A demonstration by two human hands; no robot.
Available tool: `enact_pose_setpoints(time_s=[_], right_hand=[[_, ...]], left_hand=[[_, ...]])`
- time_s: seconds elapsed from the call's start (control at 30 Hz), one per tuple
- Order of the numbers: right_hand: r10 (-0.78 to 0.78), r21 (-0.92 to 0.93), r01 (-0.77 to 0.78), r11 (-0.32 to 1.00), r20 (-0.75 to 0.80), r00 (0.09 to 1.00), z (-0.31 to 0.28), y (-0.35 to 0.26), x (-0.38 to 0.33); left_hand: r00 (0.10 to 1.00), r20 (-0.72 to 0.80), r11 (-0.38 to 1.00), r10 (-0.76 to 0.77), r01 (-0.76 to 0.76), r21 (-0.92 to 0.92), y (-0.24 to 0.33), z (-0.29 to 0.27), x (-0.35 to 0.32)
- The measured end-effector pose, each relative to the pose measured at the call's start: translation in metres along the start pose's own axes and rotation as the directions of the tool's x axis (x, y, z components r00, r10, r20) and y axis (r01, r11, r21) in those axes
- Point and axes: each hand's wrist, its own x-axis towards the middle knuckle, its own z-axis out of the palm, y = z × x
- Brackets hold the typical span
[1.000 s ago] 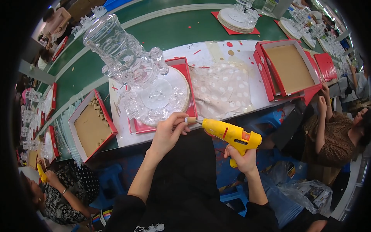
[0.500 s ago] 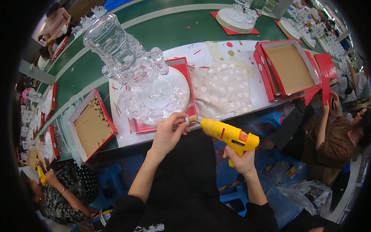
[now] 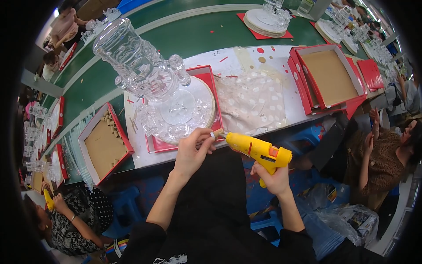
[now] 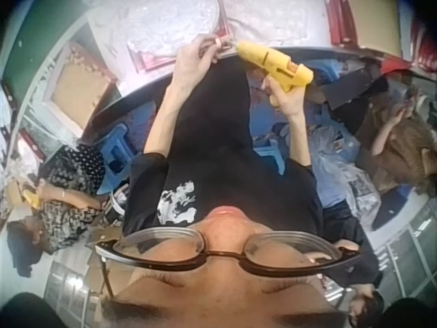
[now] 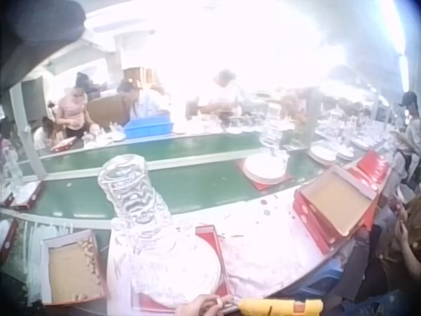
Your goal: Assembling decorative glass trophies or items by using a glue gun to attach small components and then placing them in boxes.
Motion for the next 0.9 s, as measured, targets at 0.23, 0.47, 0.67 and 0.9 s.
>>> enact_pose_setpoints(time_s=[0.23,0.47,0.67,0.9], right_hand=[[-0.041,-0.027,0.038,0.999,-0.124,0.991,-0.012,0.006,0.010],[-0.196,-0.052,0.189,0.981,-0.224,0.955,-0.022,0.012,0.083],[-0.271,-0.134,0.244,0.961,-0.252,0.929,-0.027,0.020,0.155],[-0.119,0.029,0.133,0.991,-0.298,0.947,-0.029,0.022,0.167]], left_hand=[[0.995,-0.075,0.989,0.062,-0.051,0.136,0.003,0.002,-0.002],[0.990,-0.052,0.852,0.131,-0.085,0.517,0.016,-0.003,0.001],[0.991,0.126,0.596,0.053,-0.133,0.792,0.024,0.004,0.013],[0.990,0.137,0.540,0.044,-0.139,0.830,0.025,0.012,0.014]])
